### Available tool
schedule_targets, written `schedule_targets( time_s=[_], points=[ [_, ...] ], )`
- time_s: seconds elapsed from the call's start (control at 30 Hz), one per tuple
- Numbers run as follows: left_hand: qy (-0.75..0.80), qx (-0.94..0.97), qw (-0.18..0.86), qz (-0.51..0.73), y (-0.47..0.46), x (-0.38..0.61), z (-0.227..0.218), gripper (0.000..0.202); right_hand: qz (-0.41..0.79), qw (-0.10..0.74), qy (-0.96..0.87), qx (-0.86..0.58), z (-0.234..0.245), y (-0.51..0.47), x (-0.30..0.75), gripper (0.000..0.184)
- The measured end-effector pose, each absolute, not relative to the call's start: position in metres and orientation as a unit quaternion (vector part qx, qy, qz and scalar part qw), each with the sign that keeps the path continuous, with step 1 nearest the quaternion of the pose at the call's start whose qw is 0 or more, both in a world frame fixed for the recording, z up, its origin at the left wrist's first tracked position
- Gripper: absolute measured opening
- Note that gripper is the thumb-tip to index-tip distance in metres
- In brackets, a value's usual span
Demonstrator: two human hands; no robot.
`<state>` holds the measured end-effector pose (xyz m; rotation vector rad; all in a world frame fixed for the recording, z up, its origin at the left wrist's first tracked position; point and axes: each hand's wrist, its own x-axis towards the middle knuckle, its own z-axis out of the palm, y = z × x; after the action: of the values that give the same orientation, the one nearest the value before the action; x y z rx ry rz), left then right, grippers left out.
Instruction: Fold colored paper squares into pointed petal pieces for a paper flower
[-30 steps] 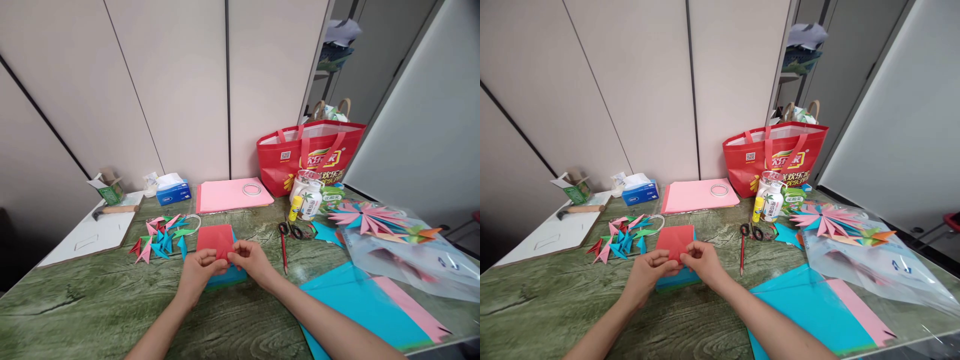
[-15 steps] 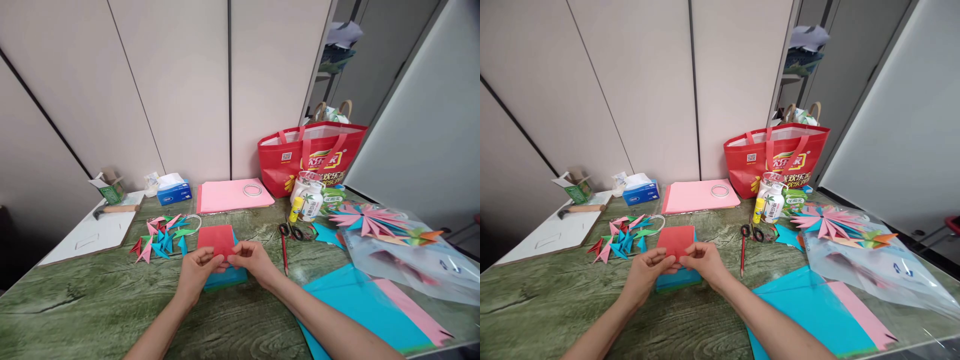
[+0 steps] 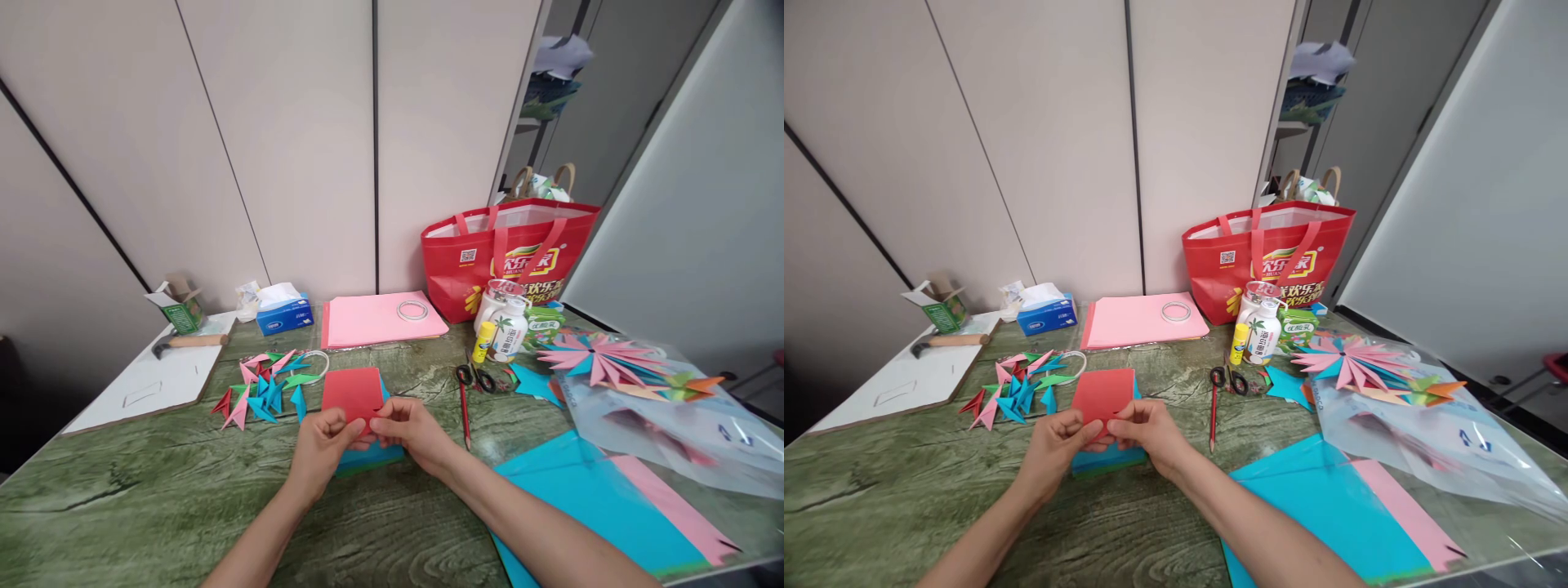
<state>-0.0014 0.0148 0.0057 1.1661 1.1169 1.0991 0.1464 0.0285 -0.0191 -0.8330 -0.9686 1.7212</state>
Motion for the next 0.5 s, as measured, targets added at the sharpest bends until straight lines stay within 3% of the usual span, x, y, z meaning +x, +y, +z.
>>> schedule_targets(
  time_s=[0.5],
  points=[
    [0.476, 0.518, 0.574, 0.419, 0.0169, -0.0038, 0.0115, 0.029, 0.699, 0.462, -0.396, -0.375, -0.0191, 0.0325, 0.1510, 0.027]
  ],
)
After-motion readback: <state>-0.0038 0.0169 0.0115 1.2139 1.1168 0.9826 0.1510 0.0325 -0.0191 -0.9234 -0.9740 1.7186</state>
